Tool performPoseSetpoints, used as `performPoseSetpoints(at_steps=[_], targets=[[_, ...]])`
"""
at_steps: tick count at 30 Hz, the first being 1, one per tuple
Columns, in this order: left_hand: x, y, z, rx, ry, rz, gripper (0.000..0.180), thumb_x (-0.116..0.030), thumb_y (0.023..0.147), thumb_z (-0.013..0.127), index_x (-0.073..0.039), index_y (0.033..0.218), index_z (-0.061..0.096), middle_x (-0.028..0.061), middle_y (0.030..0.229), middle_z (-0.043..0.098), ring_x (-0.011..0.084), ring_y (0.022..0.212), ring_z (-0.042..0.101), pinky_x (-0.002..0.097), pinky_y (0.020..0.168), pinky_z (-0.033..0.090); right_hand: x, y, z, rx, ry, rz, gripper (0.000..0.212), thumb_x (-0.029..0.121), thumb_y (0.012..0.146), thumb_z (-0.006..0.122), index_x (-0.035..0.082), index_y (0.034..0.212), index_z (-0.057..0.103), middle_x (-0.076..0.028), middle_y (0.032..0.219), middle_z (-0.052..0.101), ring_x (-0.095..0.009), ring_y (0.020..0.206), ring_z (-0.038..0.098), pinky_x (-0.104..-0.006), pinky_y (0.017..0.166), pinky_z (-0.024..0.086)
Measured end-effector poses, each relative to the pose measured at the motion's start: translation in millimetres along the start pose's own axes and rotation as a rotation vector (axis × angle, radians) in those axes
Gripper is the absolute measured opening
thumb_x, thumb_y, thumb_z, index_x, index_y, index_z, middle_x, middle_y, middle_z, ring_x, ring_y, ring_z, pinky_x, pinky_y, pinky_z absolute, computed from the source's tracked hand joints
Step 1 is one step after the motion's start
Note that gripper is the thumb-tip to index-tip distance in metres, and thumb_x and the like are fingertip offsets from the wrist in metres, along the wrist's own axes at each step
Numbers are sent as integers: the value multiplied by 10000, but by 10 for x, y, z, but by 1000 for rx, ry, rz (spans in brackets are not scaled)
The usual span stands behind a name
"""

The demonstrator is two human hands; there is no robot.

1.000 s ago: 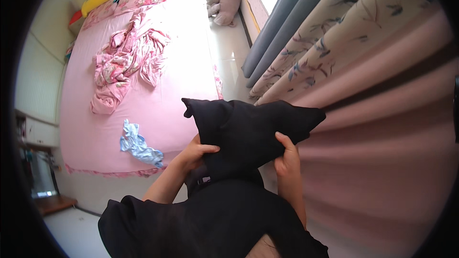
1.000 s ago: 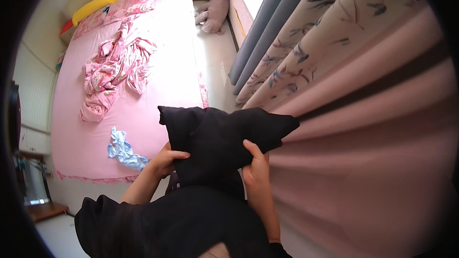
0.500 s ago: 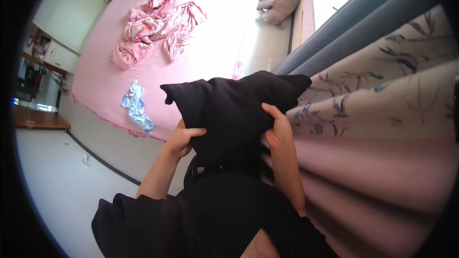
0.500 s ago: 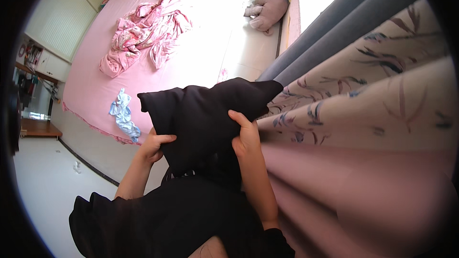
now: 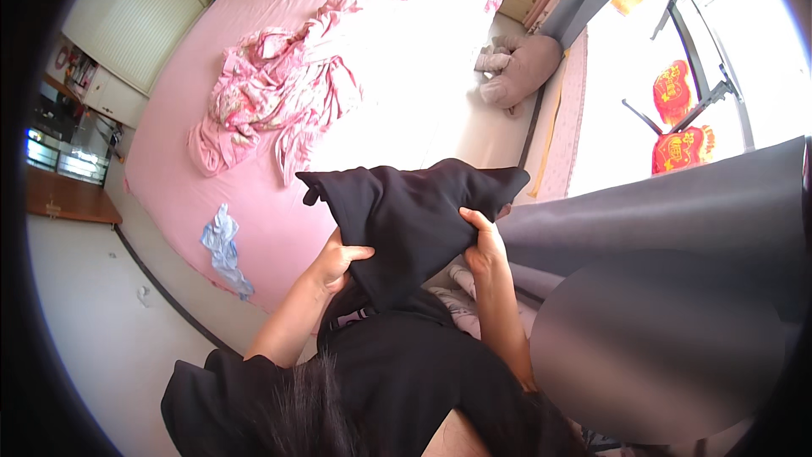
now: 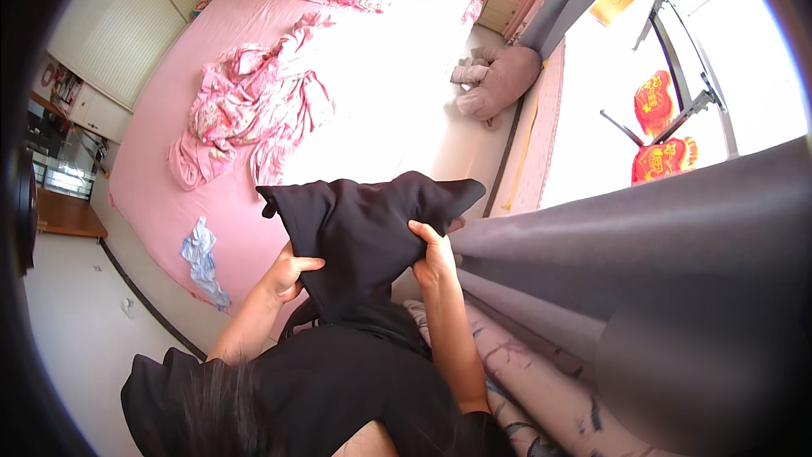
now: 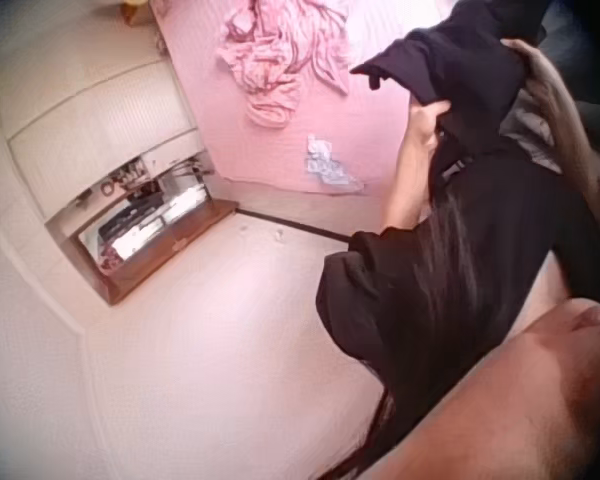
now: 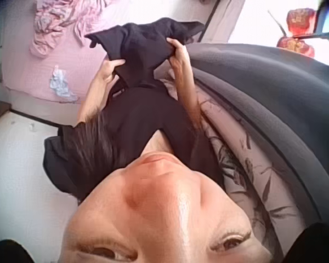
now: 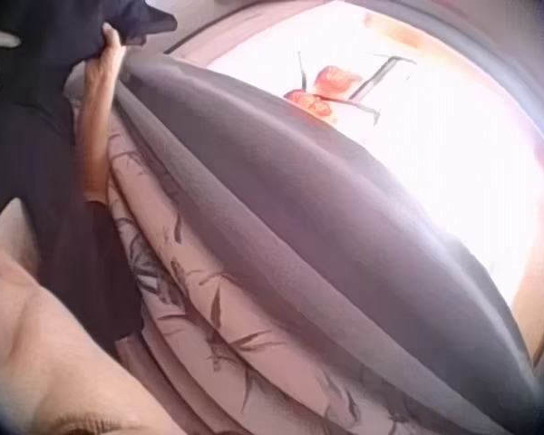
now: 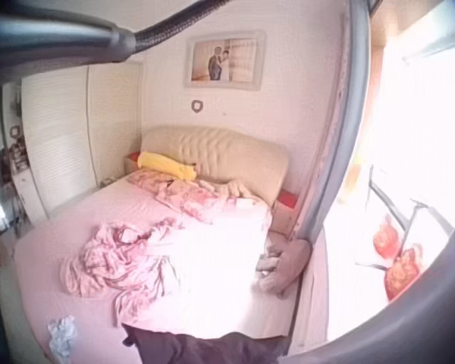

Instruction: The person folds several pieces of clothing on a bed and a window seat, including a brown cloth, a black cloth, a green patterned cloth, and a white cloth with a car design. They also move a pink unicorn plush toy and a red heart-shaped pillow.

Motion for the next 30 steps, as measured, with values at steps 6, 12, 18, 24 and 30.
performPoseSetpoints(at_steps=[6,12,18,24,30], targets=[[-639,934,335,40,-36,71,680,142,732,506,-7,1371,330,166,1303,487,296,1193,503,404,1031,399,902,712,621,78,-60,-58,294,51,802,637,-69,1064,580,-160,1017,645,-265,935,635,-381,907,506],[-953,1927,546,-23,-141,86,672,129,758,533,-23,1376,317,154,1300,485,293,1190,503,403,1023,409,1674,1585,1058,77,-112,-11,221,44,815,613,-64,1008,608,-158,985,660,-259,918,645,-375,906,510],[-910,3231,535,-114,-302,-62,644,86,709,545,9,1333,403,146,1274,527,294,1177,518,415,998,438,2171,3006,1083,118,-263,139,329,85,802,632,-63,1090,568,-145,1015,653,-278,940,633,-401,915,490],[-740,4377,663,-179,-446,-97,740,116,705,528,-57,1400,339,120,1330,486,291,1204,496,425,1028,412,2761,3984,1238,-6,-326,259,386,-13,792,599,-6,1172,535,-137,1072,629,-292,977,626,-434,906,504],[-775,5321,556,-261,-429,-263,710,100,721,533,-65,1389,356,104,1310,502,273,1168,522,411,980,452,2967,5131,1205,-78,-397,341,377,-34,793,607,-19,1163,536,-159,1067,628,-311,968,630,-443,896,514]])
Point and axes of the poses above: each hand's wrist, its own y-axis towards the middle knuckle, its own z-axis out of the palm, x = y × z, the point moved 4 cm from there along y, towards the middle knuckle
